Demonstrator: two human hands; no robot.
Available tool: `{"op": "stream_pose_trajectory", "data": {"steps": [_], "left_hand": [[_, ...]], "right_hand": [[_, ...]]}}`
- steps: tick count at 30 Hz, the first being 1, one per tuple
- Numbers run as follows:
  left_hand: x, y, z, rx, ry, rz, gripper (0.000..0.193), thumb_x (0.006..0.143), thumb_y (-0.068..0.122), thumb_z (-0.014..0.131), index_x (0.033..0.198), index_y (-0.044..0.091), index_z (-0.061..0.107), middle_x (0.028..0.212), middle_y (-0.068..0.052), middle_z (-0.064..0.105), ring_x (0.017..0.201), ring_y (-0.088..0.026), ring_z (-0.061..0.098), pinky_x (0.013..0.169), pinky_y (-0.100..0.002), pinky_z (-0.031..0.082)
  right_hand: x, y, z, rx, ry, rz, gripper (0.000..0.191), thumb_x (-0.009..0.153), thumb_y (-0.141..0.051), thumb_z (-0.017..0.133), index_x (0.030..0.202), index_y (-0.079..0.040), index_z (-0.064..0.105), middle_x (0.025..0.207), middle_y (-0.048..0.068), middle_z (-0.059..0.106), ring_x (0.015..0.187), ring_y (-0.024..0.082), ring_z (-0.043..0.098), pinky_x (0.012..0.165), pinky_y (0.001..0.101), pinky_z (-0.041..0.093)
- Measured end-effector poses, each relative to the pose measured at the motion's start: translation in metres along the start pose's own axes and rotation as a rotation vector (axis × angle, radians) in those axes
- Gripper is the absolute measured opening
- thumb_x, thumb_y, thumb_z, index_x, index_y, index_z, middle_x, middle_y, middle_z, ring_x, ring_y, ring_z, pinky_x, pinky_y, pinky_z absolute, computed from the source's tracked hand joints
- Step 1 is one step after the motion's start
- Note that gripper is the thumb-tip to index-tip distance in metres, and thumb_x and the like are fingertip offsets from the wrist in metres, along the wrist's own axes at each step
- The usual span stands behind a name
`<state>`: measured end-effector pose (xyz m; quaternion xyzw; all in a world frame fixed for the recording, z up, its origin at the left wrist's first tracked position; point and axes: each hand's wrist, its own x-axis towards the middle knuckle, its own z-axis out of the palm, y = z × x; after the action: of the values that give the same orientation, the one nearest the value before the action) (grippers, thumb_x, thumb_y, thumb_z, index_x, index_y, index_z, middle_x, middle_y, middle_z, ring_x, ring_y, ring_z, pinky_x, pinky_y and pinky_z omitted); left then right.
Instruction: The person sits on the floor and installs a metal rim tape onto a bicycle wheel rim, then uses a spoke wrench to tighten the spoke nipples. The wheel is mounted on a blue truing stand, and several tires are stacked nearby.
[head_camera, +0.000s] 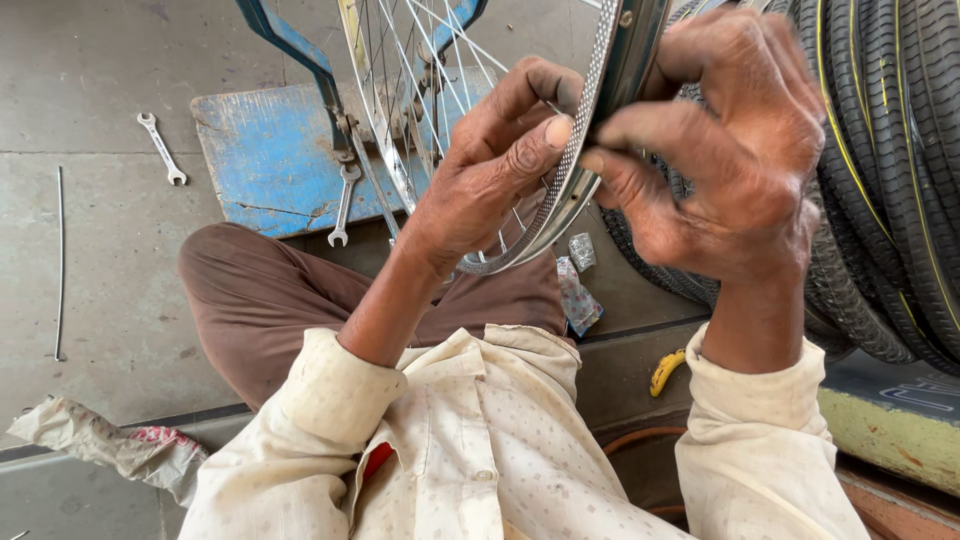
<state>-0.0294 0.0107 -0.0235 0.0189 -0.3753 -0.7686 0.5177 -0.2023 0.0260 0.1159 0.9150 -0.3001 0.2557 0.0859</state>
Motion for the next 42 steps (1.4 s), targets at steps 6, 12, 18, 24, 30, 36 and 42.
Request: {"op": "stream_pose_trajectory", "data": {"steps": [6,12,18,24,30,36,42], "left_hand": [[0.001,0.005,0.005,0.127,-0.057,-0.024,0.038,0.115,0.042,0.053,0.13,0.007,0.053,0.097,-0.001,0.064,0.081,-0.005,0.066,0.07,-0.019,0.054],[0.004,0.0,0.01,0.119,-0.017,0.029,0.038,0.114,0.042,0.054,0.123,0.006,0.053,0.092,0.001,0.061,0.075,-0.003,0.061,0.064,-0.019,0.05],[0.0,-0.005,-0.002,0.126,-0.024,0.019,0.035,0.114,0.037,0.061,0.125,0.004,0.054,0.092,0.004,0.057,0.073,0.0,0.043,0.062,-0.015,0.033],[0.006,-0.002,0.011,0.388,0.033,0.06,0.036,0.116,0.042,0.051,0.119,0.006,0.057,0.092,0.005,0.053,0.078,0.001,0.049,0.069,-0.016,0.045],[0.002,-0.004,0.01,0.104,0.01,0.035,0.034,0.112,0.036,0.058,0.127,0.005,0.053,0.099,0.002,0.058,0.075,-0.002,0.047,0.064,-0.017,0.04],[0.002,-0.013,0.006,0.305,0.021,0.131,0.036,0.121,0.041,0.054,0.125,0.005,0.056,0.1,0.005,0.05,0.086,-0.001,0.046,0.077,-0.017,0.042],[0.002,-0.007,0.014,0.207,0.106,0.056,0.036,0.108,0.037,0.054,0.126,0.006,0.053,0.091,0.004,0.047,0.072,-0.003,0.035,0.062,-0.018,0.031]], "right_hand": [[-0.007,-0.004,0.001,0.115,-0.006,0.06,0.022,0.091,-0.007,0.088,0.106,-0.006,0.072,0.109,0.012,0.059,0.097,0.025,0.058,0.08,0.0392,0.047],[-0.009,0.001,-0.004,0.059,-0.027,0.001,0.025,0.089,-0.01,0.089,0.104,-0.005,0.069,0.109,0.012,0.06,0.102,0.028,0.058,0.081,0.0444,0.047],[-0.006,-0.001,-0.005,0.035,-0.023,0.0,0.024,0.085,-0.012,0.088,0.1,-0.007,0.07,0.108,0.012,0.06,0.097,0.029,0.058,0.083,0.0477,0.048],[-0.012,-0.003,-0.005,0.099,-0.028,0.055,0.022,0.092,-0.004,0.084,0.108,-0.007,0.069,0.115,0.01,0.059,0.107,0.025,0.059,0.087,0.0402,0.047],[-0.014,0.004,-0.007,-0.023,-0.036,-0.009,0.025,0.094,-0.007,0.09,0.104,-0.007,0.068,0.114,0.01,0.062,0.108,0.027,0.06,0.093,0.0454,0.049],[-0.014,-0.001,-0.006,0.035,-0.025,0.004,0.027,0.088,-0.003,0.085,0.109,-0.008,0.068,0.115,0.011,0.06,0.11,0.028,0.059,0.092,0.0436,0.048],[-0.014,-0.001,-0.012,-0.017,-0.058,-0.004,0.03,0.091,-0.005,0.086,0.113,-0.007,0.066,0.119,0.012,0.061,0.117,0.031,0.059,0.095,0.0462,0.047]]}}
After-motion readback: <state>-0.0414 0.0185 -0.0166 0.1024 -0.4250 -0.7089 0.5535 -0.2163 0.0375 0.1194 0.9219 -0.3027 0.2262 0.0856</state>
